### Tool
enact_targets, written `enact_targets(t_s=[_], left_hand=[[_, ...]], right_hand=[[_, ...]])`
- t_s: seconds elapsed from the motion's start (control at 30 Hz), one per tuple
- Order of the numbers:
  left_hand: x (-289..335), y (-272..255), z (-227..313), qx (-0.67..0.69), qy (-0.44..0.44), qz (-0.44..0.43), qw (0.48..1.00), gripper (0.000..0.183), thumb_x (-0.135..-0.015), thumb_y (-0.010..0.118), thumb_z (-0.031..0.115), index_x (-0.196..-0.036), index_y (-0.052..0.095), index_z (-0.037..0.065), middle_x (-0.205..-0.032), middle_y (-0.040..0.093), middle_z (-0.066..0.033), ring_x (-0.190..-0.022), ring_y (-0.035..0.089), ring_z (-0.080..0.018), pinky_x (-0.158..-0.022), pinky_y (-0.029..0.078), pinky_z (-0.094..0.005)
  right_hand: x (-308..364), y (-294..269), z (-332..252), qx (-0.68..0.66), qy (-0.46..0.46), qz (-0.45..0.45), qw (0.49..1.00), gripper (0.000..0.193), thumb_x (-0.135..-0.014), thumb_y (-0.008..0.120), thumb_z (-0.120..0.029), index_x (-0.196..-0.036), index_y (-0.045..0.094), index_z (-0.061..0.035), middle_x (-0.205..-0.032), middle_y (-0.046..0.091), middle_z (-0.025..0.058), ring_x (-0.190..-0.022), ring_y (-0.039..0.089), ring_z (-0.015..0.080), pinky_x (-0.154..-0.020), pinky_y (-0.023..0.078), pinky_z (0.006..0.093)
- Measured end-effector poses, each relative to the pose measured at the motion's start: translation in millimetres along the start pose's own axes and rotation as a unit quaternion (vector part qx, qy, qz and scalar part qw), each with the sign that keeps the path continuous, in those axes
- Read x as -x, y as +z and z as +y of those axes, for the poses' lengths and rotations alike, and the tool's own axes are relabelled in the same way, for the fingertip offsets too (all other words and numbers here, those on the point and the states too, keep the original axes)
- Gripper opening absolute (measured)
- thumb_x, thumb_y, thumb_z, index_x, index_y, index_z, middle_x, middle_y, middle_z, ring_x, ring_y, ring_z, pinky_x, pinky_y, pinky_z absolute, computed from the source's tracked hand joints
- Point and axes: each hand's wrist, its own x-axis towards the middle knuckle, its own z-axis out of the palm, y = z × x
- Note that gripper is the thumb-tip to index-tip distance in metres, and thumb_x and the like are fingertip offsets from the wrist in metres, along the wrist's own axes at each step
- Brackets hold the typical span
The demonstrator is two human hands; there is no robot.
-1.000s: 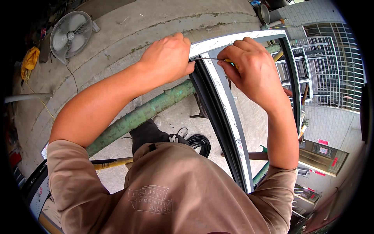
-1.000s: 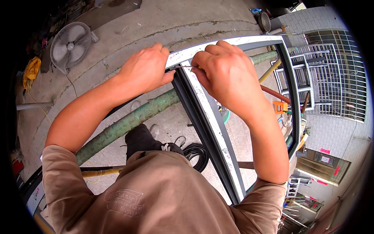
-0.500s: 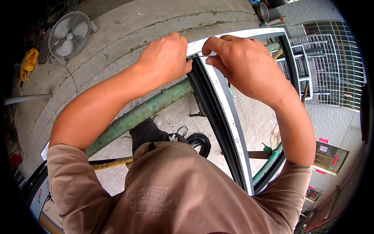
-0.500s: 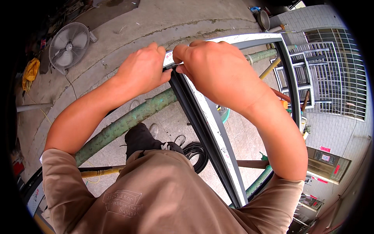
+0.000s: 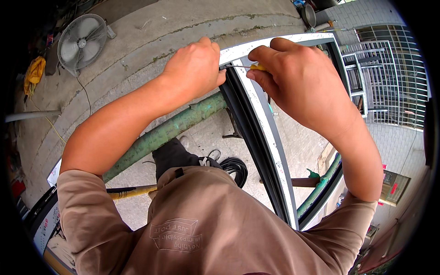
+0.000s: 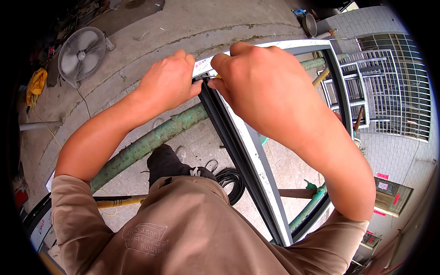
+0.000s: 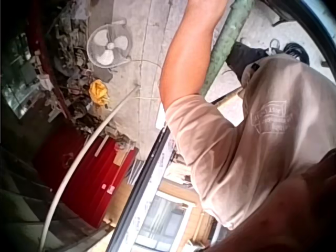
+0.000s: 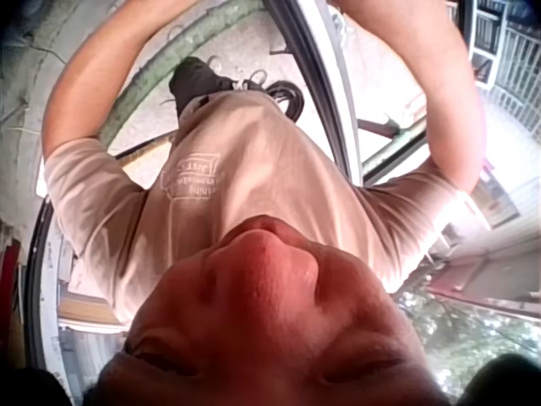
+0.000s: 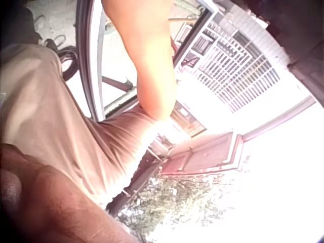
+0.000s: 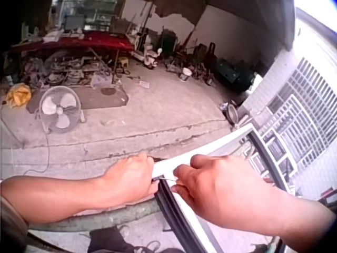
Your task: The person picks up metal and plastic components from a bin, uses pliers to trim a plastic piece on a metal window frame, and then uses a screwdriver to attach a metal latch component to the frame.
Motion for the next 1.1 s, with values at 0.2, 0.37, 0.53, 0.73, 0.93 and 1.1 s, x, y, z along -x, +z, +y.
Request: enact_targets(t_s=[0.2, 0.37, 0.53, 0.73, 0.93, 1.1], left_hand=[[-1.1, 2.0, 0.9, 0.003, 0.001, 0.001, 1.000, 0.045, -0.093, 0.086, 0.032, -0.110, 0.068, -0.006, -0.111, 0.071, -0.0264, -0.101, 0.077, -0.0465, -0.088, 0.064, -0.0535], [2.2, 2.2, -3.5, 0.010, 0.007, 0.016, 1.000, 0.046, -0.093, 0.086, 0.032, -0.110, 0.067, -0.006, -0.111, 0.071, -0.0267, -0.101, 0.077, -0.0462, -0.087, 0.064, -0.0530], [0.1, 5.2, -2.7, 0.011, 0.018, 0.016, 1.000, 0.045, -0.093, 0.086, 0.032, -0.108, 0.067, -0.006, -0.110, 0.070, -0.0264, -0.100, 0.077, -0.0461, -0.086, 0.065, -0.0531], [0.8, 12.9, -2.7, -0.013, 0.026, 0.047, 0.998, 0.041, -0.092, 0.085, 0.028, -0.104, 0.066, -0.005, -0.106, 0.068, -0.0245, -0.096, 0.076, -0.0450, -0.083, 0.065, -0.0531], [1.6, 14.7, -1.3, -0.042, 0.035, 0.068, 0.996, 0.039, -0.090, 0.086, 0.027, -0.104, 0.065, -0.004, -0.106, 0.066, -0.0228, -0.097, 0.075, -0.0432, -0.083, 0.064, -0.0535], [1.8, 11.7, -0.6, -0.029, 0.022, 0.056, 0.998, 0.042, -0.092, 0.085, 0.031, -0.108, 0.065, -0.002, -0.110, 0.066, -0.0214, -0.100, 0.075, -0.0427, -0.085, 0.064, -0.0539]], right_hand=[[-22.4, -3.6, -2.8, -0.366, 0.321, -0.094, 0.868, 0.023, -0.109, 0.069, -0.024, -0.113, 0.078, -0.0034, -0.072, 0.070, 0.0094, -0.055, 0.066, 0.0242, -0.063, 0.057, 0.0389], [-7.6, -22.0, 19.6, -0.314, 0.062, -0.158, 0.934, 0.037, -0.103, 0.081, -0.026, -0.131, 0.073, -0.0032, -0.097, 0.074, 0.0159, -0.084, 0.074, 0.0300, -0.077, 0.059, 0.0399], [3.9, -11.8, 26.2, -0.138, -0.066, -0.043, 0.987, 0.045, -0.094, 0.085, -0.017, -0.136, 0.076, -0.0053, -0.121, 0.073, 0.0144, -0.096, 0.077, 0.0375, -0.088, 0.062, 0.0476], [-4.6, 11.9, 14.0, -0.078, 0.079, 0.027, 0.993, 0.033, -0.105, 0.077, -0.033, -0.109, 0.079, -0.0009, -0.081, 0.074, 0.0188, -0.075, 0.072, 0.0435, -0.074, 0.058, 0.0525], [-8.2, 14.2, 4.5, -0.289, 0.228, 0.017, 0.930, 0.033, -0.110, 0.070, -0.030, -0.107, 0.075, 0.0017, -0.073, 0.072, 0.0229, -0.075, 0.074, 0.0440, -0.072, 0.058, 0.0510], [2.0, 33.6, 11.1, -0.283, 0.193, 0.085, 0.936, 0.030, -0.112, 0.067, -0.027, -0.109, 0.072, 0.0023, -0.073, 0.071, 0.0226, -0.076, 0.074, 0.0452, -0.072, 0.057, 0.0524]])
